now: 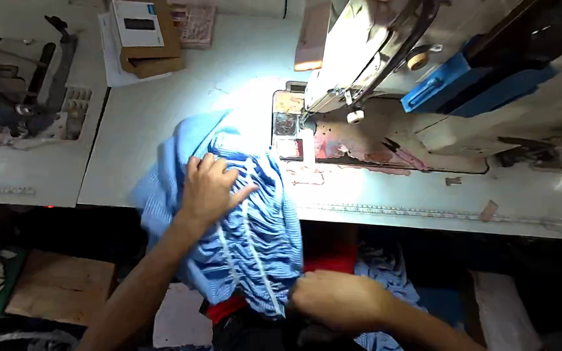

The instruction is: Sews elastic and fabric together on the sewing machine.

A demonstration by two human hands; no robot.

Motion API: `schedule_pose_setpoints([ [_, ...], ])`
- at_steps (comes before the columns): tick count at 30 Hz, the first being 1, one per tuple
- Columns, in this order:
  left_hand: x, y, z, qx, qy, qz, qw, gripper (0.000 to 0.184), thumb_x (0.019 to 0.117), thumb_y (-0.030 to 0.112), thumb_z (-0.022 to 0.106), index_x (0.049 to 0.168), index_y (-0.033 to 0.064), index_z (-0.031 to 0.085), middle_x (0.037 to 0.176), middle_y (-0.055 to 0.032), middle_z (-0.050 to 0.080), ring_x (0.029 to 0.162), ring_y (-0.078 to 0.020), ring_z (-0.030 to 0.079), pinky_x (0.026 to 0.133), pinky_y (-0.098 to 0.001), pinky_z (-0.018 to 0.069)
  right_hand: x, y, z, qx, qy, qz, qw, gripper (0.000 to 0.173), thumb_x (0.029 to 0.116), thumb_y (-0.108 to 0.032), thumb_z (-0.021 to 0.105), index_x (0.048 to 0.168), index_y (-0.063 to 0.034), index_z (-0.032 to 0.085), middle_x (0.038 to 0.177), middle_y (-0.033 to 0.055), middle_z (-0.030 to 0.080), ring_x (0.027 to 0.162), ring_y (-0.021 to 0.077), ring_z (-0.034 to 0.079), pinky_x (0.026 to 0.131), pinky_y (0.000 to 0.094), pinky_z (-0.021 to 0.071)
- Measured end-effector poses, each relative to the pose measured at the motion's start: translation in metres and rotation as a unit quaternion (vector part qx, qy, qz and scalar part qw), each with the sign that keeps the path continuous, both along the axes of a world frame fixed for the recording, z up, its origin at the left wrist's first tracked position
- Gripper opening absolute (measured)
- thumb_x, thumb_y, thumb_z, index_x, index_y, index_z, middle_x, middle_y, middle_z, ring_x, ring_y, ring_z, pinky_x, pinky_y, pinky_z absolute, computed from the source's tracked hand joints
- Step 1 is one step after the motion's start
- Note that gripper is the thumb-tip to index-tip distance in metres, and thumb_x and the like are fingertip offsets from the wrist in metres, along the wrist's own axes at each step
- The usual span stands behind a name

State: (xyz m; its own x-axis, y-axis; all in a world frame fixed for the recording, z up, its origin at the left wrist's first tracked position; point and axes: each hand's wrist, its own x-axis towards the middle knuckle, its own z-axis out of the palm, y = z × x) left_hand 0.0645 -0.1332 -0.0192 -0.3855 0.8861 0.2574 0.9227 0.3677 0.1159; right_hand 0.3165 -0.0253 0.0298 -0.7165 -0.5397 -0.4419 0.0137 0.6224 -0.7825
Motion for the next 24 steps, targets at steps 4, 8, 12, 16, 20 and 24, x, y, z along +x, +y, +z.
schedule_pose_setpoints([
  [4, 0.059, 0.029, -0.017, 0.067, -0.166, -0.033, 0.983, 0.051, 0.0803, 0.062, 0.066, 0.095, 0.0136, 0.071, 0.120, -0.0150, 0.063, 0.128, -0.0392, 0.053, 0.116, -0.0688, 0.0243, -0.030, 0.012, -0.013, -0.174, 0.288, -0.430, 0.838, 0.022, 0.1034, -0.018, 0.056, 0.100, -0.0027, 0.072, 0.094, 0.0020, 0.073, 0.090, 0.0065, 0.069, 0.083, 0.0290, 0.0590],
  [8, 0.060, 0.070, -0.001, 0.098, -0.279, -0.026, 0.955, 0.032, 0.0958, 0.024, 0.053, 0.123, 0.0131, 0.066, 0.128, -0.0081, 0.062, 0.122, -0.0266, 0.057, 0.101, -0.0499, 0.0478, -0.056, 0.062, -0.061, 0.159, 0.331, -0.615, 0.698, 0.035, 0.1047, -0.028, 0.056, 0.133, -0.0113, 0.066, 0.125, 0.0078, 0.067, 0.117, 0.0231, 0.060, 0.099, 0.0440, 0.0481],
  [12, 0.037, 0.097, -0.011, -0.031, -0.093, -0.007, 0.995, 0.049, 0.1031, 0.039, 0.039, 0.147, 0.0285, 0.058, 0.147, -0.0072, 0.058, 0.132, -0.0350, 0.051, 0.092, -0.0573, 0.0432, -0.040, 0.105, -0.065, 0.334, 0.306, -0.505, 0.735, 0.053, 0.1020, -0.047, 0.055, 0.145, -0.0152, 0.059, 0.141, 0.0129, 0.058, 0.129, 0.0385, 0.051, 0.102, 0.0594, 0.0426],
  [16, 0.041, 0.119, 0.012, -0.046, -0.019, 0.040, 0.998, 0.067, 0.1005, 0.069, 0.036, 0.097, 0.0148, 0.075, 0.095, -0.0116, 0.070, 0.102, -0.0375, 0.063, 0.098, -0.0648, 0.0360, -0.040, 0.113, -0.058, 0.295, 0.312, -0.528, 0.733, 0.057, 0.1025, -0.047, 0.056, 0.144, -0.0081, 0.053, 0.135, 0.0159, 0.061, 0.127, 0.0378, 0.054, 0.103, 0.0564, 0.0445],
  [20, 0.030, 0.126, -0.014, 0.033, -0.007, 0.035, 0.999, 0.050, 0.1034, 0.052, 0.049, 0.080, 0.0111, 0.064, 0.068, -0.0074, 0.063, 0.077, -0.0313, 0.064, 0.086, -0.0535, 0.0419, -0.048, 0.109, -0.059, 0.314, 0.359, -0.504, 0.720, 0.033, 0.1038, -0.039, 0.059, 0.116, -0.0090, 0.066, 0.119, 0.0114, 0.067, 0.119, 0.0339, 0.060, 0.094, 0.0534, 0.0468],
  [24, 0.033, 0.096, -0.028, 0.101, -0.018, 0.026, 0.994, 0.035, 0.1034, 0.038, 0.058, 0.079, 0.0133, 0.062, 0.068, -0.0042, 0.057, 0.071, -0.0262, 0.057, 0.075, -0.0469, 0.0397, -0.053, 0.108, -0.060, 0.323, 0.353, -0.470, 0.742, 0.030, 0.1064, -0.035, 0.054, 0.125, -0.0184, 0.071, 0.127, 0.0071, 0.066, 0.122, 0.0330, 0.056, 0.094, 0.0536, 0.0433],
])
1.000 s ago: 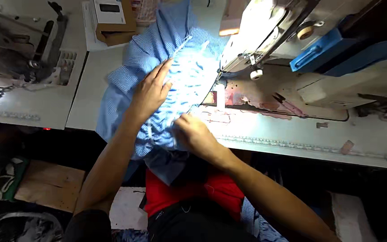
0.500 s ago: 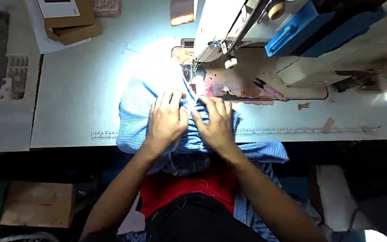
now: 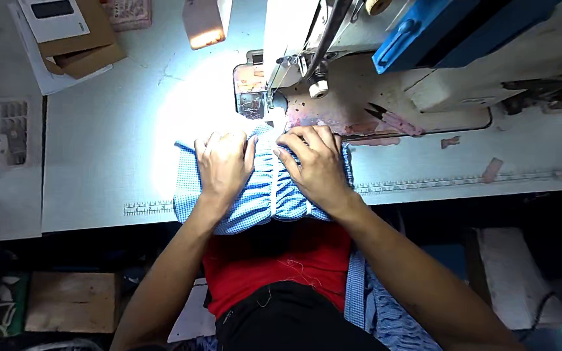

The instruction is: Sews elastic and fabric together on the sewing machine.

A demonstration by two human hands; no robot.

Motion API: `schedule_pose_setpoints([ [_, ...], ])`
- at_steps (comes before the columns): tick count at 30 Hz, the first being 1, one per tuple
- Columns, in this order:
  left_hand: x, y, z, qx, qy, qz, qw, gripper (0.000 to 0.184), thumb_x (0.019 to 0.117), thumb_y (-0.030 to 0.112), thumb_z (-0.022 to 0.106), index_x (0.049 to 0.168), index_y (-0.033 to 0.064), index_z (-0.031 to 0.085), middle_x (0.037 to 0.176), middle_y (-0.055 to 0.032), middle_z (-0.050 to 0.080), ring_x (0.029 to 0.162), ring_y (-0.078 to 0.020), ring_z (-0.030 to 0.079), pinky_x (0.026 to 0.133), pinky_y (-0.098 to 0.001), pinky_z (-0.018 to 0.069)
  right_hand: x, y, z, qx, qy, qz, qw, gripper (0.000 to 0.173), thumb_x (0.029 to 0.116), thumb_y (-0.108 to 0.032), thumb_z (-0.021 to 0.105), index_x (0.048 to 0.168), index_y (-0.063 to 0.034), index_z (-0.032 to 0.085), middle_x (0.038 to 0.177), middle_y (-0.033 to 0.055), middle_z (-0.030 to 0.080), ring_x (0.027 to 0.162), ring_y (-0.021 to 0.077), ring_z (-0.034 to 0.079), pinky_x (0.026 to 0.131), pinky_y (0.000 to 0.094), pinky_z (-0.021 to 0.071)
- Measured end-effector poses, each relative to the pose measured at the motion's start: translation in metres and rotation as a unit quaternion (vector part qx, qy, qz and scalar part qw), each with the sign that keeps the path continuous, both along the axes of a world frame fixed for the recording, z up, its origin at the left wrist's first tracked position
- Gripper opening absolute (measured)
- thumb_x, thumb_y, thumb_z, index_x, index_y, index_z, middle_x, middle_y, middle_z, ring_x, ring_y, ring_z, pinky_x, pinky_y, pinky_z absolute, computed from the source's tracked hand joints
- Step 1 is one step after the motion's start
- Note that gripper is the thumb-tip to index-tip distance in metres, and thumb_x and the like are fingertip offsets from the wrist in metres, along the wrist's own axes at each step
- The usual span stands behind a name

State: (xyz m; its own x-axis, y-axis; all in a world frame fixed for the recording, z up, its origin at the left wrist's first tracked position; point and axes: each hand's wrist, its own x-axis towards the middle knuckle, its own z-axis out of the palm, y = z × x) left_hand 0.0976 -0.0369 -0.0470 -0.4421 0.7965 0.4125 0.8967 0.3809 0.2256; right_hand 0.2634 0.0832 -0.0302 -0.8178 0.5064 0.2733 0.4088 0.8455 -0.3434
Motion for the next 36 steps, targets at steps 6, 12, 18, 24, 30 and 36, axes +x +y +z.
schedule_pose_setpoints([
  [6, -0.012, 0.001, 0.011, -0.053, -0.054, -0.195, 0.978, 0.054, 0.0903, 0.000, 0.058, 0.140, 0.0207, 0.065, 0.136, -0.0060, 0.064, 0.119, -0.0319, 0.058, 0.094, -0.0496, 0.0461, -0.004, 0.001, 0.000, -0.006, -0.008, 0.028, 1.000, 0.034, 0.1061, -0.032, 0.054, 0.132, -0.0188, 0.071, 0.137, 0.0113, 0.061, 0.126, 0.0367, 0.052, 0.095, 0.0564, 0.0414],
  [12, -0.006, -0.005, 0.009, -0.063, -0.042, -0.111, 0.991, 0.048, 0.0906, 0.006, 0.058, 0.135, 0.0194, 0.069, 0.110, -0.0122, 0.064, 0.100, -0.0324, 0.059, 0.080, -0.0485, 0.0458, -0.004, 0.002, -0.006, 0.000, 0.050, 0.043, 0.998, 0.026, 0.1036, -0.023, 0.060, 0.122, -0.0131, 0.075, 0.124, 0.0065, 0.070, 0.117, 0.0286, 0.061, 0.095, 0.0459, 0.0484],
  [18, -0.011, 0.006, 0.011, -0.104, -0.026, -0.115, 0.988, 0.056, 0.0900, 0.011, 0.056, 0.141, 0.0332, 0.064, 0.119, -0.0118, 0.062, 0.106, -0.0335, 0.056, 0.076, -0.0489, 0.0417, -0.013, 0.009, -0.002, 0.021, -0.002, 0.049, 0.999, 0.030, 0.1050, -0.024, 0.056, 0.128, -0.0154, 0.073, 0.130, 0.0112, 0.065, 0.116, 0.0348, 0.057, 0.093, 0.0507, 0.0450],
  [24, -0.013, 0.030, 0.009, -0.120, 0.004, -0.082, 0.989, 0.052, 0.0928, 0.013, 0.053, 0.139, 0.0348, 0.066, 0.115, -0.0110, 0.062, 0.104, -0.0315, 0.057, 0.077, -0.0470, 0.0401, -0.026, 0.031, -0.012, 0.053, 0.019, 0.055, 0.997, 0.031, 0.1063, -0.028, 0.052, 0.125, -0.0201, 0.075, 0.125, 0.0090, 0.069, 0.117, 0.0330, 0.058, 0.095, 0.0473, 0.0456],
  [30, -0.007, 0.039, 0.009, -0.122, 0.003, -0.043, 0.992, 0.051, 0.0939, 0.013, 0.054, 0.139, 0.0342, 0.066, 0.115, -0.0107, 0.061, 0.104, -0.0306, 0.057, 0.077, -0.0463, 0.0416, -0.030, 0.041, -0.012, 0.047, 0.022, 0.066, 0.996, 0.031, 0.1063, -0.029, 0.052, 0.124, -0.0195, 0.075, 0.126, 0.0094, 0.069, 0.119, 0.0335, 0.058, 0.096, 0.0472, 0.0453],
  [36, -0.006, 0.039, 0.008, -0.130, -0.005, -0.042, 0.991, 0.052, 0.0943, 0.014, 0.054, 0.142, 0.0329, 0.063, 0.116, -0.0119, 0.060, 0.104, -0.0315, 0.057, 0.078, -0.0477, 0.0417, -0.030, 0.042, -0.013, 0.043, 0.020, 0.061, 0.997, 0.031, 0.1069, -0.030, 0.051, 0.125, -0.0219, 0.075, 0.128, 0.0076, 0.068, 0.120, 0.0316, 0.058, 0.097, 0.0459, 0.0454],
])
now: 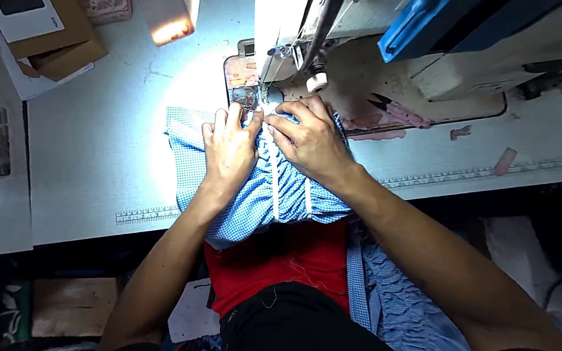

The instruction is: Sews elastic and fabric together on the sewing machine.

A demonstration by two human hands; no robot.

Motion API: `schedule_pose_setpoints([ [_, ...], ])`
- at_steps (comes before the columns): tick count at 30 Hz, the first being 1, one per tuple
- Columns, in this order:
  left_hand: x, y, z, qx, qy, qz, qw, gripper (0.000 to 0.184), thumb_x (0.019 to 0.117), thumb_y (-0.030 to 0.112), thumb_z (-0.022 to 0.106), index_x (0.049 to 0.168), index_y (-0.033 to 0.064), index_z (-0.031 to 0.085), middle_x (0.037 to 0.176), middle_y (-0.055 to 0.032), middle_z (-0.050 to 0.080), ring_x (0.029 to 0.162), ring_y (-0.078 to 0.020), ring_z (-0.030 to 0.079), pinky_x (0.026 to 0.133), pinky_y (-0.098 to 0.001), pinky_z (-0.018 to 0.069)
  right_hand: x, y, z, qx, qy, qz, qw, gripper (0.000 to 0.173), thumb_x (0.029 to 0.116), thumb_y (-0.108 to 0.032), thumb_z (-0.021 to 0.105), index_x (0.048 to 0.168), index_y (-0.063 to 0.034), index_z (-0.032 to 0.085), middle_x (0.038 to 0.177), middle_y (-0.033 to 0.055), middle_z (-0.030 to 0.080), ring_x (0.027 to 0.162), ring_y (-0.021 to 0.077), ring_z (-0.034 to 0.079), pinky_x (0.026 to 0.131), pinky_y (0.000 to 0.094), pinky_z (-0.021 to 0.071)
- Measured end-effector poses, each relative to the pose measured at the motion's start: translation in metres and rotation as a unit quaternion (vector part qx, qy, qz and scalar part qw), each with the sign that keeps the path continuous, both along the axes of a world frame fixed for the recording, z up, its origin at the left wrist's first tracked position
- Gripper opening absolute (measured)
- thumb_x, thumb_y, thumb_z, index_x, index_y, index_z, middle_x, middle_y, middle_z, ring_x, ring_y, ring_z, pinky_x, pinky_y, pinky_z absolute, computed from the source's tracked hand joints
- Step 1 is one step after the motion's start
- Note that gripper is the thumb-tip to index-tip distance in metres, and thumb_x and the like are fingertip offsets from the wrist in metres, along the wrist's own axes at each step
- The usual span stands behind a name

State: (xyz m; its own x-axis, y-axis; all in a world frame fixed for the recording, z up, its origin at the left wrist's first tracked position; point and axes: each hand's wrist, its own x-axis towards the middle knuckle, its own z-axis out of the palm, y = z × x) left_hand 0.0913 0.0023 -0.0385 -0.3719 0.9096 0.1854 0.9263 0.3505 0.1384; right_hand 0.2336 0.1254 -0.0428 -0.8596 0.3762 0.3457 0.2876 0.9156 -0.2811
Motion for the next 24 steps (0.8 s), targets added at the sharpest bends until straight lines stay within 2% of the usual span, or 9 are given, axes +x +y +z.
schedule_pose_setpoints([
  [13, -0.007, 0.000, 0.001, -0.010, -0.012, -0.022, 1.000, 0.057, 0.0923, 0.013, 0.053, 0.143, 0.0377, 0.062, 0.118, -0.0108, 0.060, 0.106, -0.0305, 0.056, 0.079, -0.0470, 0.0414, 0.002, -0.002, -0.002, -0.001, 0.020, -0.012, 1.000, 0.033, 0.1067, -0.028, 0.050, 0.126, -0.0178, 0.074, 0.127, 0.0124, 0.068, 0.121, 0.0344, 0.057, 0.100, 0.0457, 0.0456],
  [16, -0.009, -0.002, -0.002, 0.041, -0.036, -0.030, 0.998, 0.054, 0.0923, 0.012, 0.054, 0.139, 0.0357, 0.066, 0.117, -0.0104, 0.061, 0.106, -0.0307, 0.056, 0.080, -0.0471, 0.0413, 0.002, -0.001, -0.001, 0.002, 0.030, -0.026, 0.999, 0.032, 0.1057, -0.029, 0.052, 0.124, -0.0173, 0.075, 0.119, 0.0116, 0.069, 0.118, 0.0335, 0.058, 0.099, 0.0444, 0.0463],
  [17, -0.010, -0.005, -0.003, 0.082, -0.049, -0.048, 0.994, 0.048, 0.0941, 0.015, 0.054, 0.137, 0.0328, 0.068, 0.123, -0.0101, 0.061, 0.111, -0.0312, 0.055, 0.084, -0.0479, 0.0412, 0.002, -0.002, -0.001, -0.002, 0.037, -0.028, 0.999, 0.031, 0.1048, -0.029, 0.054, 0.122, -0.0166, 0.076, 0.113, 0.0128, 0.068, 0.114, 0.0340, 0.057, 0.097, 0.0442, 0.0451],
  [18, -0.011, -0.010, -0.002, 0.120, -0.059, -0.078, 0.988, 0.044, 0.0955, 0.020, 0.053, 0.136, 0.0290, 0.068, 0.135, -0.0106, 0.060, 0.122, -0.0329, 0.052, 0.094, -0.0517, 0.0397, 0.001, -0.002, 0.000, -0.009, 0.045, -0.029, 0.999, 0.030, 0.1038, -0.029, 0.056, 0.119, -0.0159, 0.077, 0.107, 0.0136, 0.065, 0.109, 0.0339, 0.055, 0.094, 0.0439, 0.0431],
  [19, -0.011, -0.015, 0.001, 0.145, -0.072, -0.115, 0.980, 0.042, 0.0966, 0.028, 0.053, 0.135, 0.0249, 0.070, 0.145, -0.0103, 0.059, 0.133, -0.0349, 0.049, 0.108, -0.0595, 0.0334, 0.001, -0.001, 0.000, -0.017, 0.050, -0.028, 0.998, 0.029, 0.1030, -0.029, 0.057, 0.117, -0.0153, 0.078, 0.103, 0.0135, 0.063, 0.105, 0.0331, 0.055, 0.092, 0.0430, 0.0425],
  [20, -0.008, -0.020, 0.004, 0.139, -0.091, -0.151, 0.974, 0.042, 0.0987, 0.040, 0.053, 0.132, 0.0215, 0.072, 0.147, -0.0083, 0.059, 0.144, -0.0359, 0.044, 0.119, -0.0685, 0.0218, 0.001, 0.001, 0.000, -0.027, 0.049, -0.026, 0.998, 0.029, 0.1025, -0.027, 0.056, 0.119, -0.0155, 0.078, 0.102, 0.0125, 0.064, 0.104, 0.0317, 0.056, 0.091, 0.0416, 0.0438],
  [21, -0.005, -0.025, 0.004, 0.109, -0.099, -0.177, 0.973, 0.049, 0.0986, 0.051, 0.053, 0.132, 0.0201, 0.072, 0.146, -0.0043, 0.061, 0.147, -0.0337, 0.043, 0.122, -0.0718, 0.0138, 0.001, 0.003, 0.000, -0.040, 0.047, -0.026, 0.998, 0.031, 0.1025, -0.024, 0.054, 0.122, -0.0154, 0.077, 0.102, 0.0115, 0.066, 0.106, 0.0307, 0.057, 0.092, 0.0409, 0.0452],
  [22, -0.002, -0.029, 0.002, 0.073, -0.093, -0.188, 0.975, 0.057, 0.0979, 0.058, 0.051, 0.136, 0.0207, 0.069, 0.147, 0.0001, 0.061, 0.147, -0.0292, 0.044, 0.123, -0.0702, 0.0125, 0.002, 0.004, 0.000, -0.055, 0.043, -0.026, 0.997, 0.033, 0.1026, -0.022, 0.052, 0.124, -0.0147, 0.075, 0.106, 0.0114, 0.068, 0.109, 0.0306, 0.058, 0.095, 0.0414, 0.0458],
  [24, -0.003, -0.033, 0.000, 0.049, -0.072, -0.189, 0.978, 0.056, 0.0976, 0.061, 0.053, 0.138, 0.0253, 0.068, 0.145, 0.0060, 0.063, 0.144, -0.0254, 0.048, 0.122, -0.0678, 0.0157, 0.002, 0.005, 0.000, -0.077, 0.034, -0.033, 0.996, 0.037, 0.1015, -0.016, 0.048, 0.127, -0.0128, 0.074, 0.115, 0.0126, 0.068, 0.114, 0.0318, 0.058, 0.099, 0.0426, 0.0454],
])
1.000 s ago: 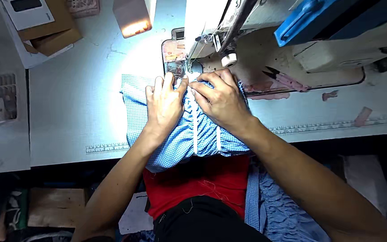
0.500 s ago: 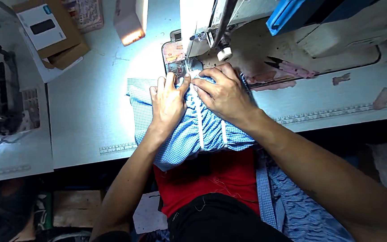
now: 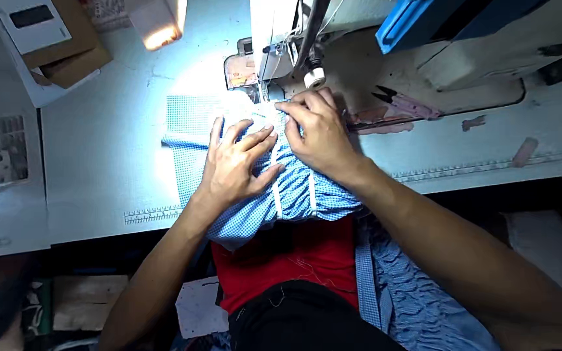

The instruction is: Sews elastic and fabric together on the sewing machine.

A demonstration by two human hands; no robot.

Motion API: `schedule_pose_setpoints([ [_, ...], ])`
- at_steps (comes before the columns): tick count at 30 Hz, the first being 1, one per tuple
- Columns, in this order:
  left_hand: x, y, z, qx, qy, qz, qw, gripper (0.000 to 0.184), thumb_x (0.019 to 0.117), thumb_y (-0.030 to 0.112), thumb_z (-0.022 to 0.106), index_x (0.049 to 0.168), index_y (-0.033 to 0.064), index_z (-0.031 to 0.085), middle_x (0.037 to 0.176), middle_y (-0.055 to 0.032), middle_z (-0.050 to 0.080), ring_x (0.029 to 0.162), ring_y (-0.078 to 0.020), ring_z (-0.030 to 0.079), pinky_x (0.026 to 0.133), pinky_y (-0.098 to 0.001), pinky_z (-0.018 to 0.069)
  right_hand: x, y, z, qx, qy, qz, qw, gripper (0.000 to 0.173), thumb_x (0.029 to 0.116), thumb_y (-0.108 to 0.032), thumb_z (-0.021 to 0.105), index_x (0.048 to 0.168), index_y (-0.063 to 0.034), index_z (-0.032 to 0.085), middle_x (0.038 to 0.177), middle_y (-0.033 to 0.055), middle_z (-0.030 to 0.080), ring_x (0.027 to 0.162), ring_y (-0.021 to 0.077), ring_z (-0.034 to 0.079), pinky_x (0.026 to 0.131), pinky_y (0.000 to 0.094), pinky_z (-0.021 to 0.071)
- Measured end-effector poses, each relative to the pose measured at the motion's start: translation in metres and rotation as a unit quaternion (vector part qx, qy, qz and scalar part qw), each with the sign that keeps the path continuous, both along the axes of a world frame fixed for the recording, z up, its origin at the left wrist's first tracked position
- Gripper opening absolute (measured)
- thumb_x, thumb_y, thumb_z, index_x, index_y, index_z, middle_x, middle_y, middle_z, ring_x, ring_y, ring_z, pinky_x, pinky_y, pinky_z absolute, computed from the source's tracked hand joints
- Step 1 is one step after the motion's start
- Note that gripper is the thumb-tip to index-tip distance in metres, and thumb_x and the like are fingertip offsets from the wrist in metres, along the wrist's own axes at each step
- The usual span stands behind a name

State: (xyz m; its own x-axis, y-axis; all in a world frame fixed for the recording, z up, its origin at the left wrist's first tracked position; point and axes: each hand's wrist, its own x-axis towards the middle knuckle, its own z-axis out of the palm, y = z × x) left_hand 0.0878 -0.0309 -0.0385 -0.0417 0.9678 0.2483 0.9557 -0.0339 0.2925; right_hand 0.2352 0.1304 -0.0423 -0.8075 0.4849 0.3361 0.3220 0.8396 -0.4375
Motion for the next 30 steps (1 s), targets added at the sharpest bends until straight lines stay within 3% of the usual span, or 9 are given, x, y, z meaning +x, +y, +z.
schedule_pose_setpoints([
  [3, -0.006, 0.005, -0.002, 0.052, 0.021, -0.029, 0.998, 0.034, 0.1025, 0.044, 0.057, 0.121, 0.0239, 0.077, 0.130, 0.0040, 0.072, 0.137, -0.0268, 0.054, 0.121, -0.0600, 0.0262, -0.005, 0.000, 0.000, 0.002, -0.014, -0.013, 1.000, 0.038, 0.1014, -0.015, 0.046, 0.129, -0.0126, 0.072, 0.123, 0.0137, 0.067, 0.119, 0.0337, 0.058, 0.102, 0.0441, 0.0453],
  [6, -0.004, 0.003, -0.005, 0.116, -0.034, -0.125, 0.985, 0.022, 0.1033, 0.020, 0.060, 0.108, 0.0091, 0.079, 0.116, -0.0070, 0.076, 0.124, -0.0269, 0.065, 0.117, -0.0473, 0.0422, -0.005, -0.001, 0.002, 0.006, -0.012, -0.014, 1.000, 0.039, 0.1004, -0.015, 0.047, 0.129, -0.0118, 0.072, 0.123, 0.0142, 0.067, 0.120, 0.0339, 0.057, 0.102, 0.0439, 0.0458],
  [10, 0.026, -0.017, -0.004, 0.116, -0.101, -0.146, 0.977, 0.017, 0.0990, 0.013, 0.065, 0.101, 0.0022, 0.078, 0.109, -0.0120, 0.076, 0.113, -0.0242, 0.071, 0.108, -0.0391, 0.0526, -0.006, 0.001, 0.000, 0.010, -0.011, -0.012, 1.000, 0.040, 0.0986, -0.017, 0.048, 0.130, -0.0120, 0.072, 0.123, 0.0137, 0.067, 0.119, 0.0339, 0.057, 0.101, 0.0442, 0.0456],
  [20, 0.027, -0.017, -0.004, 0.085, -0.098, -0.091, 0.987, 0.020, 0.0994, 0.020, 0.068, 0.107, 0.0044, 0.078, 0.115, -0.0098, 0.075, 0.119, -0.0216, 0.068, 0.106, -0.0331, 0.0531, -0.012, 0.005, 0.000, 0.013, -0.043, -0.030, 0.999, 0.042, 0.1005, -0.016, 0.045, 0.134, -0.0150, 0.070, 0.128, 0.0132, 0.066, 0.123, 0.0336, 0.056, 0.104, 0.0434, 0.0446],
  [26, 0.022, -0.017, -0.005, 0.090, -0.075, -0.094, 0.989, 0.026, 0.1006, 0.026, 0.067, 0.112, 0.0051, 0.078, 0.118, -0.0118, 0.075, 0.120, -0.0239, 0.068, 0.106, -0.0331, 0.0522, -0.020, 0.012, 0.000, 0.012, -0.061, -0.037, 0.997, 0.039, 0.1028, -0.015, 0.041, 0.131, -0.0104, 0.068, 0.135, 0.0172, 0.064, 0.130, 0.0379, 0.054, 0.109, 0.0485, 0.0418],
  [30, 0.021, -0.020, 0.001, 0.059, -0.072, -0.106, 0.990, 0.026, 0.1017, 0.025, 0.065, 0.113, 0.0060, 0.078, 0.120, -0.0103, 0.074, 0.122, -0.0230, 0.066, 0.108, -0.0330, 0.0508, -0.025, 0.014, 0.003, 0.006, -0.079, -0.050, 0.996, 0.043, 0.1017, -0.015, 0.040, 0.137, -0.0106, 0.064, 0.140, 0.0206, 0.059, 0.134, 0.0413, 0.050, 0.112, 0.0523, 0.0381],
])
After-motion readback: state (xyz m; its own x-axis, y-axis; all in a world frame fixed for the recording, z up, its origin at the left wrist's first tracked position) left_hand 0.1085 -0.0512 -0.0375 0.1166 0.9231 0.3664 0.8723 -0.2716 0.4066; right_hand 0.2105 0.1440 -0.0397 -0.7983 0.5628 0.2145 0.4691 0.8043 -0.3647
